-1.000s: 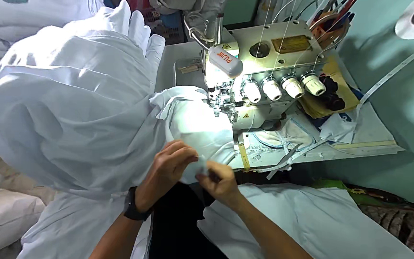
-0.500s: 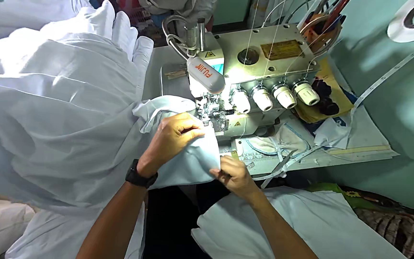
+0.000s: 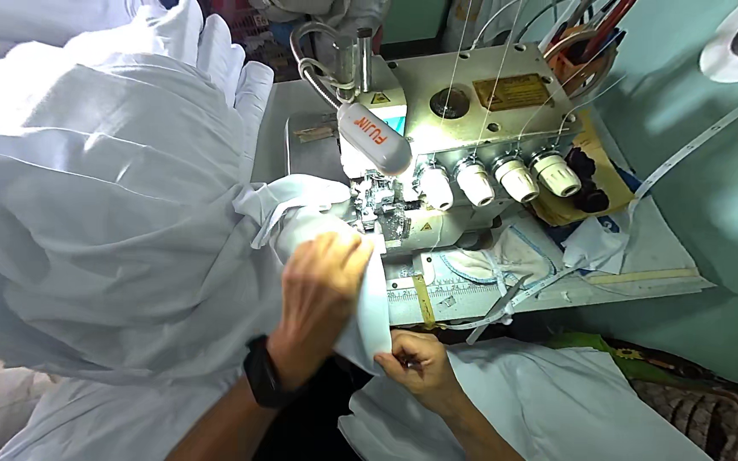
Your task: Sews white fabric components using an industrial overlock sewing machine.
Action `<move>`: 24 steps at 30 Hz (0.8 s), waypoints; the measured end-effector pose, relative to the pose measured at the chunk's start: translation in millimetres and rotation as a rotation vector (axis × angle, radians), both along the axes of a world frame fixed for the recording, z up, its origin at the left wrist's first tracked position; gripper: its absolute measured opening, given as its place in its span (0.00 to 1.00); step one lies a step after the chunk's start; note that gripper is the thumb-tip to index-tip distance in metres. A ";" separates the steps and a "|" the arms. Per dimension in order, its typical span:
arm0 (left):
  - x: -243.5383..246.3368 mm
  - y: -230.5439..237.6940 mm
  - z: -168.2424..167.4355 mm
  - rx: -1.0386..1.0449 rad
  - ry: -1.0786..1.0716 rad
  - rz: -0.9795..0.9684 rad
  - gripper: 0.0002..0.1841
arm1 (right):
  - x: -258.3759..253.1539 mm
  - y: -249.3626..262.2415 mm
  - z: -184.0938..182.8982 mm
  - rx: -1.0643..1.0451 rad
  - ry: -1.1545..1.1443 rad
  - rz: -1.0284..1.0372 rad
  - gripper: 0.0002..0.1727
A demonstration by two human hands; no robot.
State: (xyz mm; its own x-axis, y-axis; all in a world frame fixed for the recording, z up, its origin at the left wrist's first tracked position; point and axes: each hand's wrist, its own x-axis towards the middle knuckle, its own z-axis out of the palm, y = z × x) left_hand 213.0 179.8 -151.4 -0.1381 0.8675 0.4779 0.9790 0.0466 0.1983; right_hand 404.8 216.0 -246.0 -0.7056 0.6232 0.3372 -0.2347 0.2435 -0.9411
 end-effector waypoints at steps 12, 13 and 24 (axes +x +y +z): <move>-40.0 16.8 1.3 -0.142 -0.200 -0.083 0.17 | -34.8 -1.0 35.5 -0.283 -0.043 -0.143 0.10; -47.8 20.0 4.5 -0.156 -0.239 -0.092 0.16 | -39.9 1.0 37.5 -0.309 -0.031 -0.153 0.10; -31.0 -84.3 -82.3 0.158 0.128 0.160 0.19 | -53.1 15.8 79.5 -0.560 0.156 -0.164 0.15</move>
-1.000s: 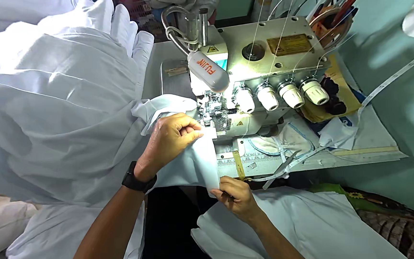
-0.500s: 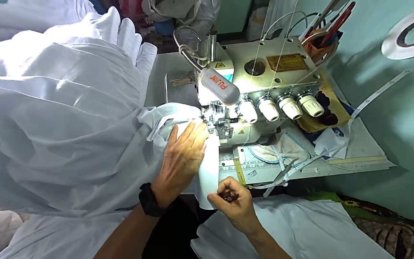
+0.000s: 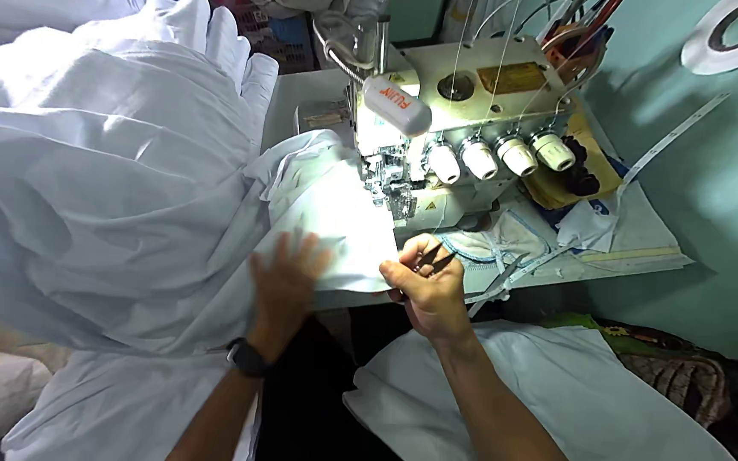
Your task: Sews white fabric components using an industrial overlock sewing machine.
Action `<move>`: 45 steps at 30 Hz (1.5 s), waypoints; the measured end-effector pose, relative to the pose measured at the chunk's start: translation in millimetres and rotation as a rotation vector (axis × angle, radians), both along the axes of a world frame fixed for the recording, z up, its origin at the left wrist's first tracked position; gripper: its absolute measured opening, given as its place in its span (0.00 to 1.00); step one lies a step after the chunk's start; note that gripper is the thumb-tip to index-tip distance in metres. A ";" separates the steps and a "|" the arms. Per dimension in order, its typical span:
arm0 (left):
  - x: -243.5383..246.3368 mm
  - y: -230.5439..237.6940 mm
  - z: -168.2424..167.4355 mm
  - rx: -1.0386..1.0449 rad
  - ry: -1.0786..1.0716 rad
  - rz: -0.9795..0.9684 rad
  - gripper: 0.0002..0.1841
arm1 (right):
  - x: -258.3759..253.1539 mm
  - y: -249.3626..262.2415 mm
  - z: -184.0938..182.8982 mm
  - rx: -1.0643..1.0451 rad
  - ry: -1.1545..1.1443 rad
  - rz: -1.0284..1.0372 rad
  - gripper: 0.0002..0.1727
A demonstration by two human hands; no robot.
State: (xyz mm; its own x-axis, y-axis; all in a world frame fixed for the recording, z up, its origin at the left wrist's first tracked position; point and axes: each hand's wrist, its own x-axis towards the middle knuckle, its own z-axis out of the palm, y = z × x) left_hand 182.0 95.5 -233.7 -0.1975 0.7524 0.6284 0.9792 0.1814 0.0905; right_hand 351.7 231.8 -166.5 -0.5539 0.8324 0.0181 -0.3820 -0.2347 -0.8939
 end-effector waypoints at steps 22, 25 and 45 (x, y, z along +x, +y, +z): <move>136.1 25.4 -51.1 -0.389 -1.277 -0.033 0.14 | 85.2 -27.3 -85.9 0.237 -0.933 0.146 0.19; 137.0 14.2 -49.6 -0.087 -0.891 -0.124 0.09 | 65.9 -31.4 -114.9 0.054 -0.741 -0.066 0.10; 37.4 -22.7 5.2 -0.582 -1.684 -0.410 0.08 | 61.8 -20.7 -83.6 -0.407 -0.434 -0.212 0.18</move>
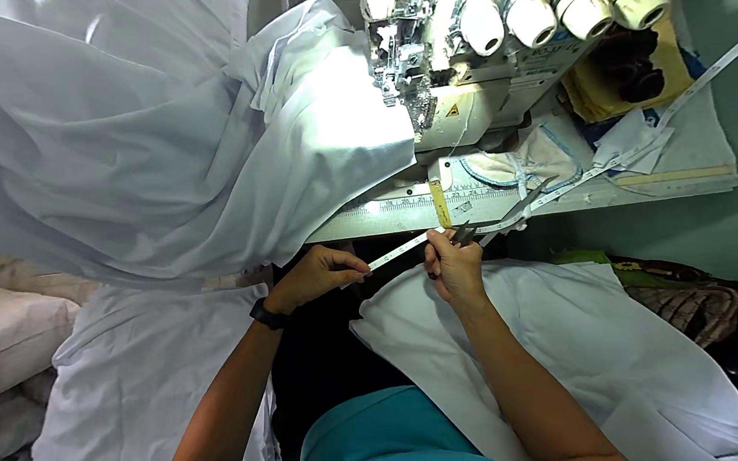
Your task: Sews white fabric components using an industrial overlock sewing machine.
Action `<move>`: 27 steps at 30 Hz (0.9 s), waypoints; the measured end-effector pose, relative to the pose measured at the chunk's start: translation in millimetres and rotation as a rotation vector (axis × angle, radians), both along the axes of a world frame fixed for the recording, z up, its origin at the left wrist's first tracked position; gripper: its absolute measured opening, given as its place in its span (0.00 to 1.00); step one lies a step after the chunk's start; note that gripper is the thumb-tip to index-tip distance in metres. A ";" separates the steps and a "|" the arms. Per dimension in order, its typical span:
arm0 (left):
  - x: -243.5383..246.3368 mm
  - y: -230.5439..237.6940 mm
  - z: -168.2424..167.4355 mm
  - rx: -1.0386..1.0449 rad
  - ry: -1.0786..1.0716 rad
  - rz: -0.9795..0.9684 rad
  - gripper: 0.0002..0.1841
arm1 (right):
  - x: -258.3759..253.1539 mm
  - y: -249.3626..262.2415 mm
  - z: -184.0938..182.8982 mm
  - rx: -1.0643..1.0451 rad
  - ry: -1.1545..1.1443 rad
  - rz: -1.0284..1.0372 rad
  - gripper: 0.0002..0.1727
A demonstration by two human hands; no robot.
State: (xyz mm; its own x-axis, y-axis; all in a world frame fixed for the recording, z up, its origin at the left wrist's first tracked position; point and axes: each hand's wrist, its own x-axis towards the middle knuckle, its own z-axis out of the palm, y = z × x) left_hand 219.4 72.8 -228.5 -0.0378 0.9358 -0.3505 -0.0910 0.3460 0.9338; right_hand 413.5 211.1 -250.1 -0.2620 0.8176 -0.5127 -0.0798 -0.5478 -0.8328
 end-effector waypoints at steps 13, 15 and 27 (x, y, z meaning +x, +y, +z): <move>-14.1 19.4 23.6 0.049 0.135 -0.200 0.16 | 8.5 -44.5 29.8 -0.330 0.223 0.655 0.07; -13.5 21.0 23.9 0.045 0.139 -0.222 0.15 | 4.9 -45.8 32.7 -0.335 0.221 0.624 0.08; -20.1 16.6 45.1 -0.007 0.448 -0.225 0.09 | -8.4 -13.0 44.1 0.081 0.248 0.500 0.09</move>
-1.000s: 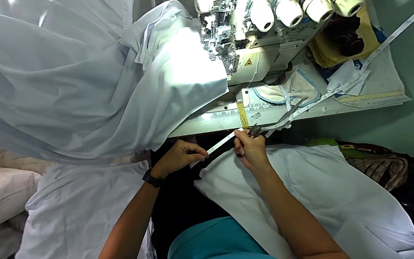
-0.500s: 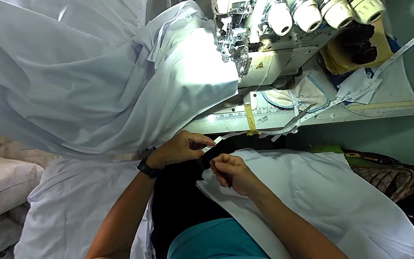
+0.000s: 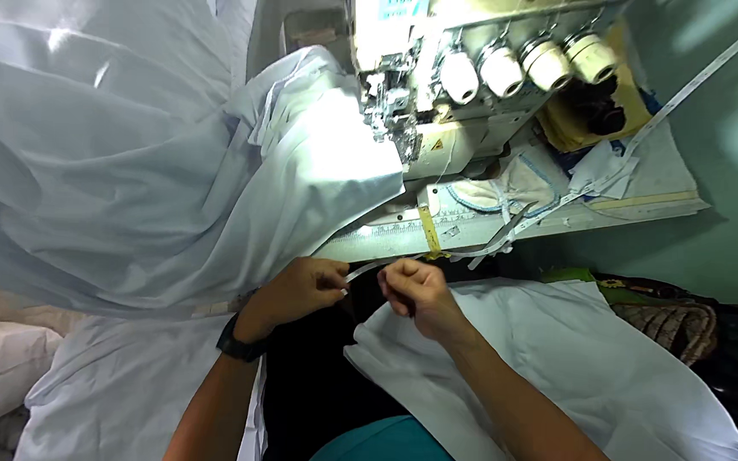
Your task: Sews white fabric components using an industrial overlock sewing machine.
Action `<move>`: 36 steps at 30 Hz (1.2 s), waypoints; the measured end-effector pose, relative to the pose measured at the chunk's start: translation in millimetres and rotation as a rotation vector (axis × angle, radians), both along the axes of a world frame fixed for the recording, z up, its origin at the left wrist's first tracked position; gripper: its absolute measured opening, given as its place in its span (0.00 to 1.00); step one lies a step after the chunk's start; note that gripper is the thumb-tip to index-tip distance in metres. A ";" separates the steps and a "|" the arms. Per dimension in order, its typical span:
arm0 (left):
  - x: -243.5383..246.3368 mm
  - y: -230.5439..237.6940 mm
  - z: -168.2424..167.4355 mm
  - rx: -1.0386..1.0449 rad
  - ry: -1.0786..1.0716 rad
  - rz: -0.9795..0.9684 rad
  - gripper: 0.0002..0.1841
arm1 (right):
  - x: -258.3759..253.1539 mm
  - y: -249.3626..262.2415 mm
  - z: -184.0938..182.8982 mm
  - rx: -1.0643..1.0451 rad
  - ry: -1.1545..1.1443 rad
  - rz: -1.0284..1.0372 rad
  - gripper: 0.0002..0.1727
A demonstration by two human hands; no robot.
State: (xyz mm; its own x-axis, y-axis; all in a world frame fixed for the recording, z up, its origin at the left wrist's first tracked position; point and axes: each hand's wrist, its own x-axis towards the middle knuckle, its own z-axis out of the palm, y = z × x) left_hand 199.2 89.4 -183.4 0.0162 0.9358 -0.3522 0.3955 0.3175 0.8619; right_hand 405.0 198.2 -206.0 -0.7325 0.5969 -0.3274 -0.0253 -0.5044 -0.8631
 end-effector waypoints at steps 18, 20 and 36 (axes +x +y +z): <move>-42.3 84.2 32.3 0.700 0.293 0.490 0.10 | -60.8 53.9 6.0 0.239 0.013 -0.174 0.12; -41.8 84.5 32.9 0.689 0.257 0.526 0.11 | -62.0 53.0 5.2 0.230 0.019 -0.188 0.15; -5.6 115.3 43.5 0.573 0.464 0.424 0.06 | -58.9 22.1 4.9 0.333 0.119 -0.384 0.05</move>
